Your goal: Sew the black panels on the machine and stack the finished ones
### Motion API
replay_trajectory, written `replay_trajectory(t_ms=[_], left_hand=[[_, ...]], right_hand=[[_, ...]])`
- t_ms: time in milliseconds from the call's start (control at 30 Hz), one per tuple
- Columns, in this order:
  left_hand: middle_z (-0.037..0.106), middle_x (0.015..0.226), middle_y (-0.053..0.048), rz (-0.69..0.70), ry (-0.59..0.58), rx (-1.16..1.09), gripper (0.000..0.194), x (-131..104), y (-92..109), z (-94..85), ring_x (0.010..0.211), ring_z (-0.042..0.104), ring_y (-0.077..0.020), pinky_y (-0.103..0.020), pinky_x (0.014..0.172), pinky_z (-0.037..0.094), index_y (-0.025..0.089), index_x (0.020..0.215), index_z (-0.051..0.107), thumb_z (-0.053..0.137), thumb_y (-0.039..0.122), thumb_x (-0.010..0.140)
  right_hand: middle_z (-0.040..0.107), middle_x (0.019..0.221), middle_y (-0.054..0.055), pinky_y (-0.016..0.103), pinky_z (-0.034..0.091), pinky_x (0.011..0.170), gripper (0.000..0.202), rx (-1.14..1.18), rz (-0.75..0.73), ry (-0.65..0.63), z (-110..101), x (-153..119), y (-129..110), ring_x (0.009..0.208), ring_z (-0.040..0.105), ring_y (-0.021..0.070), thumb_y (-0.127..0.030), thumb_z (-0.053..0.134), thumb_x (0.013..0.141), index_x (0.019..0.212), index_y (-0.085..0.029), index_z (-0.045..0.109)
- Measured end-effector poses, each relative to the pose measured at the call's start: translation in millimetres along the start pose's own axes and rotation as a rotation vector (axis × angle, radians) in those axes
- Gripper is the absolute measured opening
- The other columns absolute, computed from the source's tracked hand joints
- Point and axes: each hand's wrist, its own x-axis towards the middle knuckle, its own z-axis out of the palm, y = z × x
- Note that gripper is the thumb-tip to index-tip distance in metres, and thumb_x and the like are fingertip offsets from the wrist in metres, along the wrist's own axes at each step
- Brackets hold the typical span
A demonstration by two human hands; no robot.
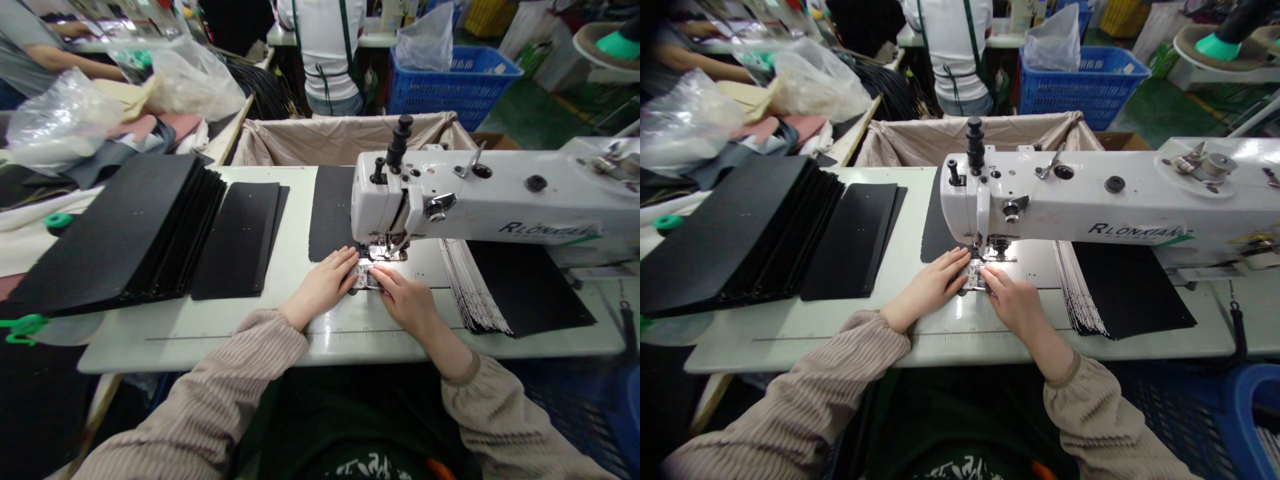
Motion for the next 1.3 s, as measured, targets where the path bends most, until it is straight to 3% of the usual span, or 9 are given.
replay_trajectory(t_ms=[667, 967, 1300], left_hand=[[0.038, 0.155, -0.011, -0.005, -0.015, 0.009, 0.053, 4.5, -4.3, 2.9, 0.146, 0.029, -0.024, -0.045, 0.12, 0.028, 0.015, 0.147, 0.04, 0.044, 0.04, 0.1], [0.041, 0.153, -0.009, -0.007, -0.017, 0.023, 0.051, 4.8, -3.1, 1.8, 0.144, 0.034, -0.0227, -0.042, 0.121, 0.029, 0.016, 0.145, 0.043, 0.041, 0.041, 0.1], [0.03, 0.158, -0.013, -0.038, 0.035, 0.041, 0.061, 4.3, -7.1, 8.2, 0.149, 0.021, -0.0264, -0.047, 0.121, 0.023, 0.014, 0.152, 0.03, 0.041, 0.043, 0.1]], right_hand=[[0.051, 0.147, 0.002, 0.031, 0.052, 0.072, 0.051, 0.019, 0.002, 0.006, -1.4, -0.7, -0.9, 0.096, 0.067, 0.0196, -0.021, 0.047, 0.092, 0.142, -0.027, 0.048], [0.051, 0.147, 0.002, 0.031, 0.052, 0.075, 0.049, 0.064, 0.002, 0.016, 0.9, -0.7, 0.9, 0.103, 0.066, 0.0207, -0.021, 0.046, 0.093, 0.142, -0.027, 0.048], [0.057, 0.14, 0.005, 0.029, 0.049, 0.075, 0.043, 0.095, 0.028, 0.078, 2.9, -1.3, 0.6, 0.105, 0.064, 0.0214, -0.023, 0.044, 0.094, 0.136, -0.025, 0.051]])
